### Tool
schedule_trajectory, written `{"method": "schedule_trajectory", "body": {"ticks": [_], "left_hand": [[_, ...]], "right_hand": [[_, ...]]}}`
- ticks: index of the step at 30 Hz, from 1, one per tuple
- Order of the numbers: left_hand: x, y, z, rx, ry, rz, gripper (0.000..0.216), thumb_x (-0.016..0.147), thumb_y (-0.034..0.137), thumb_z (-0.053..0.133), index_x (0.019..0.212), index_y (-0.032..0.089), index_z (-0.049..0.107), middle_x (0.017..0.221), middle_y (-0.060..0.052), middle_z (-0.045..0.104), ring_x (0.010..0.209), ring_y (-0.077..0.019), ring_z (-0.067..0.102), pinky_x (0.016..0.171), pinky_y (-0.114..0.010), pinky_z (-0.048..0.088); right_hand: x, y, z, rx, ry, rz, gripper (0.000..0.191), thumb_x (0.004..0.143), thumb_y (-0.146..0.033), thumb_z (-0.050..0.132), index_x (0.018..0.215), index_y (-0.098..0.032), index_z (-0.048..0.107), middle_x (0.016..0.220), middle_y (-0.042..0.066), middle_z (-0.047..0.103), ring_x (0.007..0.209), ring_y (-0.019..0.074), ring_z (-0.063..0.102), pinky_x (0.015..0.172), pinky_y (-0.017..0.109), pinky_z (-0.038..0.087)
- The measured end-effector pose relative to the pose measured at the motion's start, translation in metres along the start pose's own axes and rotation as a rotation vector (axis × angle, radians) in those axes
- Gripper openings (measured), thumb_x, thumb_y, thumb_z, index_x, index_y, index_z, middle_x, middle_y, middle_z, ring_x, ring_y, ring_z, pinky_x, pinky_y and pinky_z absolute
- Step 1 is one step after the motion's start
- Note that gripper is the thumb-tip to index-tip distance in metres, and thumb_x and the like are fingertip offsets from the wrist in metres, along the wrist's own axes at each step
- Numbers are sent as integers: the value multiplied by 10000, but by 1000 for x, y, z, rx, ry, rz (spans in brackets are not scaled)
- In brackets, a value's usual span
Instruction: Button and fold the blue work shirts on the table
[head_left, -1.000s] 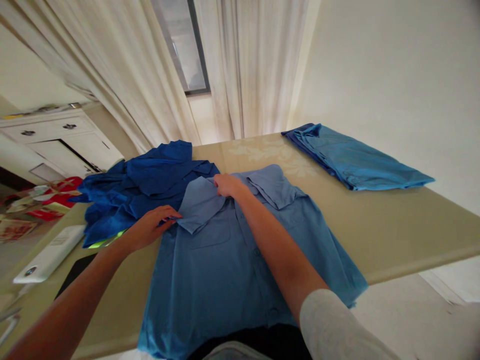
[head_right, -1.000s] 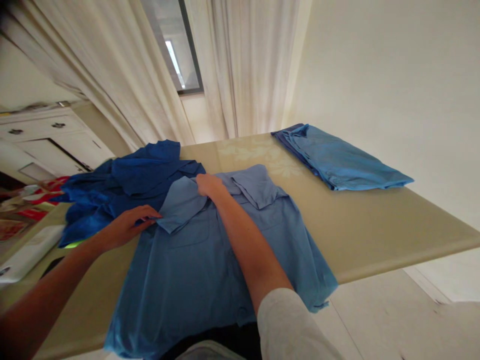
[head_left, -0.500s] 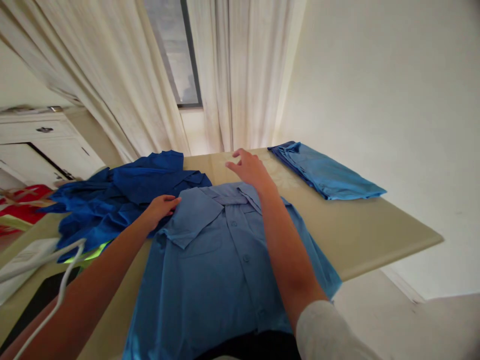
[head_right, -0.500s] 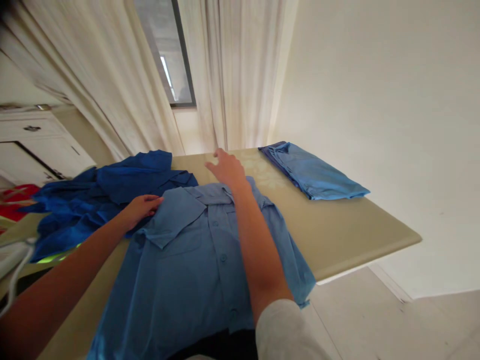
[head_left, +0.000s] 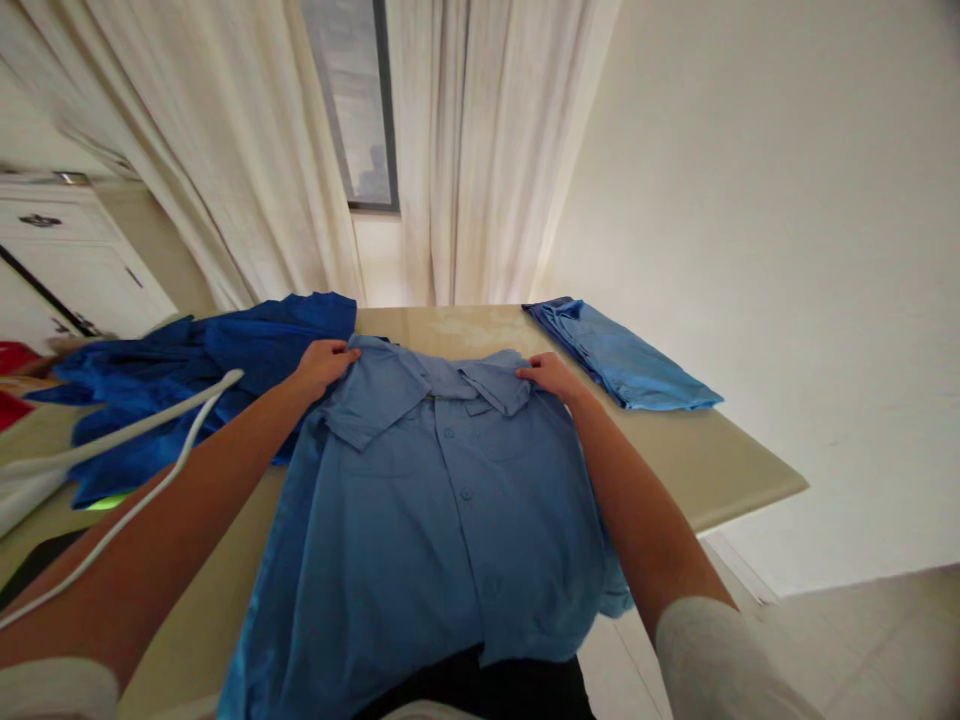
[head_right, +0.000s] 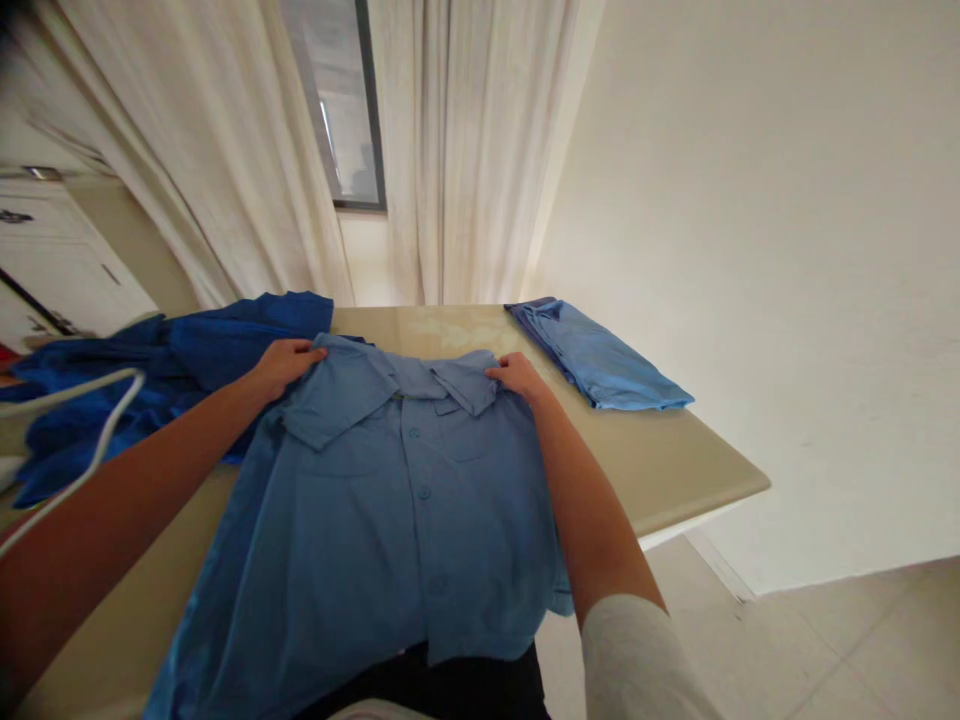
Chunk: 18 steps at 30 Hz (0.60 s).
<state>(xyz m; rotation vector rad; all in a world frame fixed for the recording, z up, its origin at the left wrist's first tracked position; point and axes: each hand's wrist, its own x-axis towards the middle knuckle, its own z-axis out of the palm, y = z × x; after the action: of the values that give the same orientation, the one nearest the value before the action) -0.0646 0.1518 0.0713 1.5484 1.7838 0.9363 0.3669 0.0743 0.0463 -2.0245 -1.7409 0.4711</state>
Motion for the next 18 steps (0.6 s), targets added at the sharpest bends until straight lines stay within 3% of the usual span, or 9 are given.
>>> {"method": "schedule_trajectory", "body": {"ticks": [2, 4, 6, 8, 10, 12, 15, 18], "left_hand": [[7, 8, -2, 168, 130, 100, 374, 837, 378, 687, 1129, 151, 742, 1068, -124, 774, 1000, -288, 707, 852, -352, 537], [4, 6, -1, 283, 182, 192, 579, 849, 406, 677, 1348, 114, 640, 1278, -176, 722, 1125, -304, 686, 986, -390, 520], [-11, -6, 1, 360, 82, 313, 731, 864, 478, 658, 1471, 88, 540, 1427, -218, 639, 1199, -313, 668, 1068, -420, 493], [-37, -28, 3, 443, -120, 465, 735, 890, 563, 605, 1467, 110, 566, 1502, -215, 591, 1304, -339, 621, 1136, -459, 453], [-71, -52, 1, 524, -315, 593, 686, 901, 625, 561, 1394, 156, 650, 1525, -185, 588, 1402, -370, 550, 1193, -508, 398], [-113, -71, -6, 554, -403, 649, 643, 918, 644, 526, 1334, 185, 701, 1512, -161, 611, 1405, -369, 552, 1214, -525, 378], [-192, -85, -20, 491, -313, 594, 593, 979, 626, 472, 1336, 213, 703, 1432, -129, 676, 1331, -332, 613, 1180, -500, 434], [-281, -98, -27, 388, -171, 574, 399, 1011, 515, 533, 1289, 291, 711, 1313, -67, 730, 1204, -275, 676, 1094, -441, 507]], "right_hand": [[15, -12, -1, -94, 81, 4, 232, 895, -361, 701, 809, -145, 701, 784, 45, 674, 783, 189, 614, 692, 270, 426], [21, -18, 3, -192, 122, 20, 235, 905, -358, 708, 992, -140, 730, 971, 110, 731, 930, 241, 658, 804, 304, 481], [16, -17, 10, -250, 130, 0, 424, 900, -392, 739, 1231, -133, 684, 1190, 178, 712, 1085, 291, 661, 929, 359, 506], [-1, -9, 17, -282, 116, -66, 613, 888, -424, 768, 1394, -125, 595, 1343, 222, 644, 1203, 333, 633, 1032, 413, 494], [-31, 2, 21, -290, 97, -169, 660, 894, -432, 767, 1446, -135, 557, 1411, 225, 598, 1280, 354, 597, 1106, 448, 465], [-70, 15, 19, -256, 96, -275, 617, 922, -445, 736, 1444, -166, 560, 1416, 199, 599, 1316, 352, 577, 1146, 471, 446], [-143, 31, 9, -171, 200, -337, 524, 976, -492, 666, 1410, -211, 584, 1367, 156, 634, 1289, 338, 594, 1135, 500, 463], [-224, 45, 1, -87, 327, -267, 442, 1003, -539, 625, 1318, -230, 633, 1205, 119, 678, 1082, 290, 665, 952, 445, 562]]}}
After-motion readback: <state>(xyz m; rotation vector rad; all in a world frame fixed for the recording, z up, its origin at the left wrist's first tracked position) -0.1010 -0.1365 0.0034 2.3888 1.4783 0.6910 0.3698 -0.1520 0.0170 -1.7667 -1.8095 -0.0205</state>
